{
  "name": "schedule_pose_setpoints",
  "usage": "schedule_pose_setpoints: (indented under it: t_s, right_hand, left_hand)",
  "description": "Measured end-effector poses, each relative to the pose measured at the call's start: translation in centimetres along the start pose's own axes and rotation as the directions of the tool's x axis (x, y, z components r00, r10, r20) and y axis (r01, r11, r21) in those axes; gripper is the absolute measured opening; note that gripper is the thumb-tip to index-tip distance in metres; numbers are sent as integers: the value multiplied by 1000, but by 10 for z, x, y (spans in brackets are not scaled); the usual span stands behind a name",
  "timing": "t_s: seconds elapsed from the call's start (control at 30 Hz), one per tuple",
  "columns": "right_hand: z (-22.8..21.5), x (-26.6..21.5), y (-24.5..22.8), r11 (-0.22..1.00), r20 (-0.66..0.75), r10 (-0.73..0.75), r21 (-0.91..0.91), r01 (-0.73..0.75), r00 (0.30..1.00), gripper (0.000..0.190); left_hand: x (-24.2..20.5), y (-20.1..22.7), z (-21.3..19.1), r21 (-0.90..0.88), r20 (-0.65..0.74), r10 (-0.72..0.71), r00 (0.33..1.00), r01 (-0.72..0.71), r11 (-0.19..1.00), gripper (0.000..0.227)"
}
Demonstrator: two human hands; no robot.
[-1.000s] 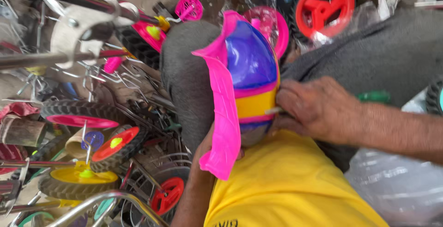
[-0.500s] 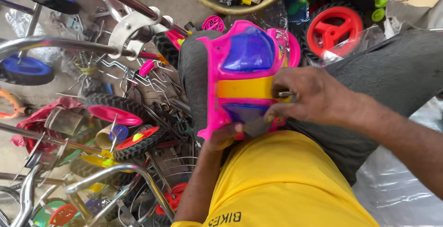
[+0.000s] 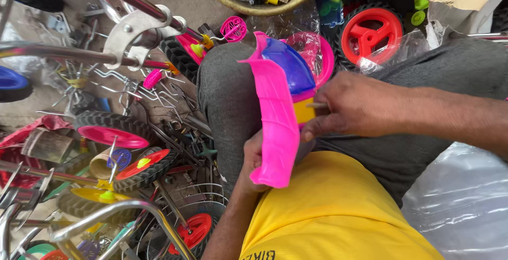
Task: The person assembles a colorful plastic tricycle seat by hand, using a screwdriver to tighten screws on the underside. They rotate the seat to access different screw holes, then place the assembled seat into a clear plastic bag and seal it.
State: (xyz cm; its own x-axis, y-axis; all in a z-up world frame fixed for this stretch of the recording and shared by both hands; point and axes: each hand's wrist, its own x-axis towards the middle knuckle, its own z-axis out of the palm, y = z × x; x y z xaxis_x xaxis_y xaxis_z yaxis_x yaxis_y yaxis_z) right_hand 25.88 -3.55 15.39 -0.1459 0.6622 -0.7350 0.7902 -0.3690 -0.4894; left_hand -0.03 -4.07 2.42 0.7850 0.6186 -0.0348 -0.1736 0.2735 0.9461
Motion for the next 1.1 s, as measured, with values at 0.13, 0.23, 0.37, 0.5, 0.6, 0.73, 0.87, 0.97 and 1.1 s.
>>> schedule_pose_setpoints:
  t_s: [0.13,0.23,0.37,0.5,0.6,0.73,0.87,0.97,1.1]
  right_hand:
    - [15,4,11,1000,-50,-1,17,2,999,42]
    - [26,1,21,989,-160,-104,84,118,982,25]
    - [35,6,31,983,-189,-83,149,112,979,15]
    - [29,25,46,898,-340,-437,-119,423,833,16]
    - [14,33,60,913,-187,-379,-232,334,906,26]
    - [15,34,80,817,-365,-283,393,423,887,31]
    - [12,47,128,592,-775,60,535,602,629,38]
    - [24,81,178,747,-743,447,617,248,499,47]
    - [59,131,249,946,-648,314,275,-171,694,38]
  left_hand:
    - [9,9,-2,-88,64,-42,997,48,995,36]
    - [23,7,-4,-140,97,11,995,3,990,31]
    - [32,-1,-4,-145,103,-34,994,49,988,31]
    - [30,-14,-6,-88,80,-224,971,231,969,37]
    - [42,-26,-14,47,24,-50,998,49,998,29]
    - [48,-43,-22,-44,-238,-100,966,92,995,11]
    - [101,-21,-39,-599,-416,-104,903,-186,779,21]
    - [140,15,-53,-558,-384,-27,923,-208,804,26]
    - [172,35,-64,-618,-222,-23,975,-123,777,30]
